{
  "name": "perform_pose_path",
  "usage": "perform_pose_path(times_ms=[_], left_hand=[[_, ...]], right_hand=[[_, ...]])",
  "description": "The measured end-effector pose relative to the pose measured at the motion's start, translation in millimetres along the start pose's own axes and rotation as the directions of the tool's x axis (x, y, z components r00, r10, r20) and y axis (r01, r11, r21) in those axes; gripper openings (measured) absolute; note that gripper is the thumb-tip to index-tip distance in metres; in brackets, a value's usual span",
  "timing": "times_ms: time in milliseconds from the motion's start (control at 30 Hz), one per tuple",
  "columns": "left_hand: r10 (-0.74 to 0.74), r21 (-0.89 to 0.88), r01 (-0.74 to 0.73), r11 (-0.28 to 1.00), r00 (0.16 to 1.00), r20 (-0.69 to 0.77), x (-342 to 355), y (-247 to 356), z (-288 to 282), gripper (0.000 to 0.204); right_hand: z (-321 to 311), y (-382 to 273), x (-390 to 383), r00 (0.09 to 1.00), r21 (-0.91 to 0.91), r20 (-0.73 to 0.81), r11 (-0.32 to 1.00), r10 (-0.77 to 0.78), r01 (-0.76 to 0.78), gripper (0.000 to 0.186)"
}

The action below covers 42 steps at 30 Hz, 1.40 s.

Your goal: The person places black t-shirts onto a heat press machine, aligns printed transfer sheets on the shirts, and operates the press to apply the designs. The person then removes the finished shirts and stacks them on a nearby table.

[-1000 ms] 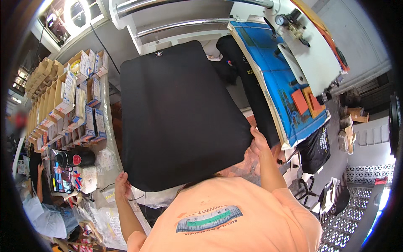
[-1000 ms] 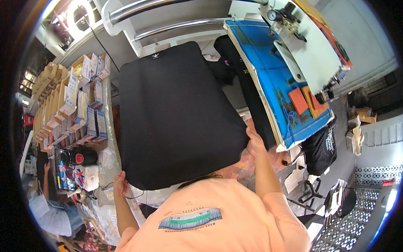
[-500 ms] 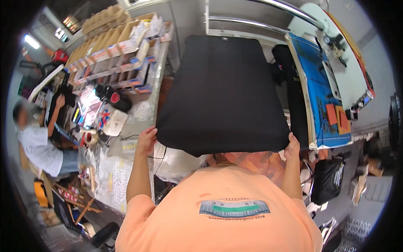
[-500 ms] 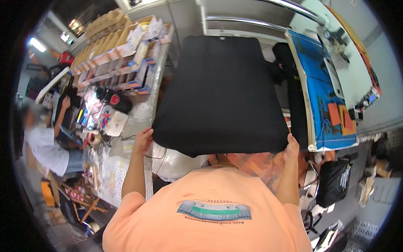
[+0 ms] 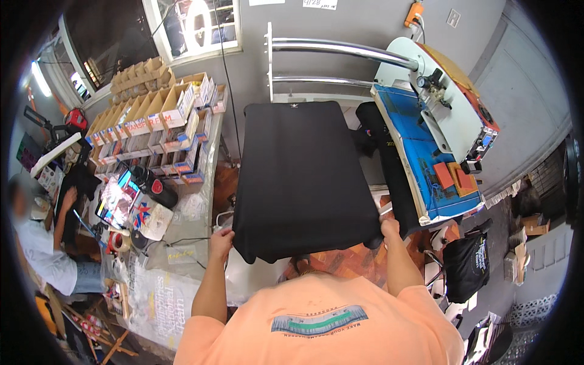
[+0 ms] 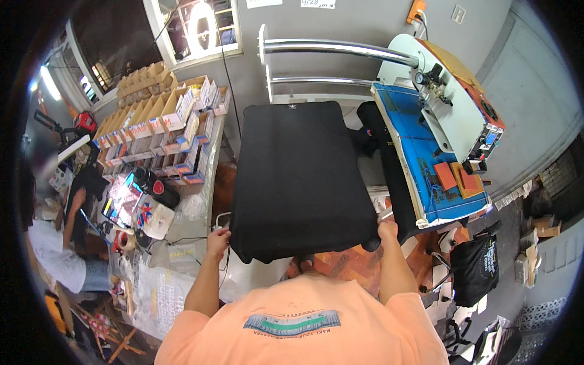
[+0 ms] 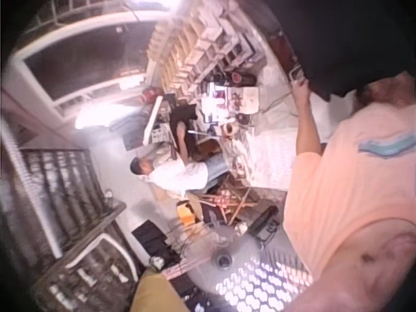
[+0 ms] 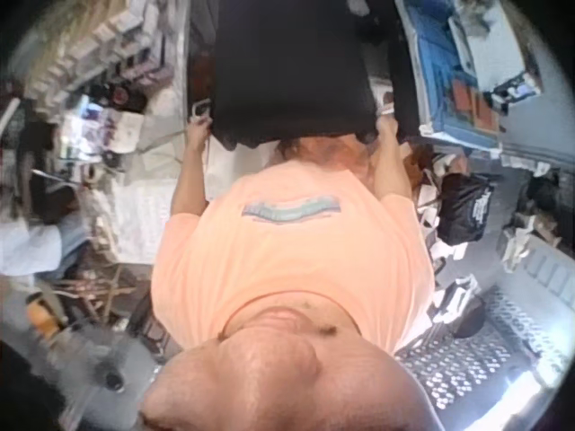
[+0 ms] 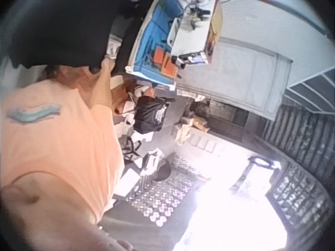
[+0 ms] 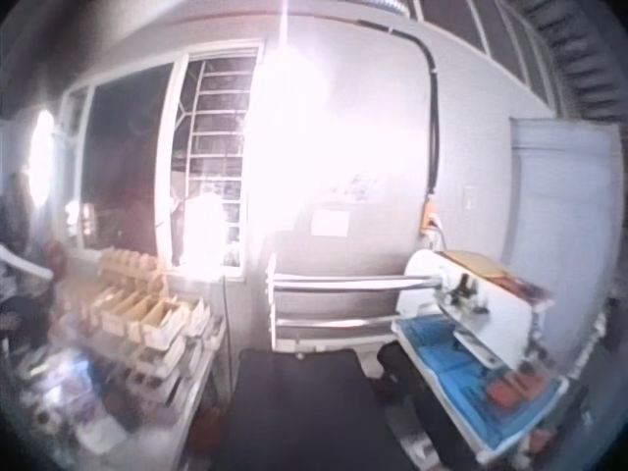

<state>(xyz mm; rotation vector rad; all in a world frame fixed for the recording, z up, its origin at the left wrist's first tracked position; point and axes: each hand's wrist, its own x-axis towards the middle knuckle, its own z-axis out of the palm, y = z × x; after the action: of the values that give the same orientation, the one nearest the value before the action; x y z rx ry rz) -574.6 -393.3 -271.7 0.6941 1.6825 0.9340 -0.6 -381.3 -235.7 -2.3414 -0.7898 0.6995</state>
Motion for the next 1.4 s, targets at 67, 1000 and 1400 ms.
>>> perform_pose_path(times_ms=[67,1000,1400], left_hand=[[0.306,0.301,-0.269,0.915,0.949,-0.08,-6.5,10.6,11.3,0.024],[0.711,0.611,-0.378,0.695,0.485,-0.509,-114.4,-59.0,-73.5,0.015],[0.352,0.692,0.164,0.703,0.765,-0.539,-182.8,-135.9,-131.7,0.045]], right_hand=[[-9.3,-16.4,-11.6,0.996,-0.351,-0.001,0.933,-0.093,0.086,0.03],[17.5,-141.0,-122.8,0.527,-0.327,0.082,0.477,-0.846,0.816,0.044],[78.2,-111.3,-142.8,0.494,-0.525,0.216,0.326,-0.842,0.786,0.058]])
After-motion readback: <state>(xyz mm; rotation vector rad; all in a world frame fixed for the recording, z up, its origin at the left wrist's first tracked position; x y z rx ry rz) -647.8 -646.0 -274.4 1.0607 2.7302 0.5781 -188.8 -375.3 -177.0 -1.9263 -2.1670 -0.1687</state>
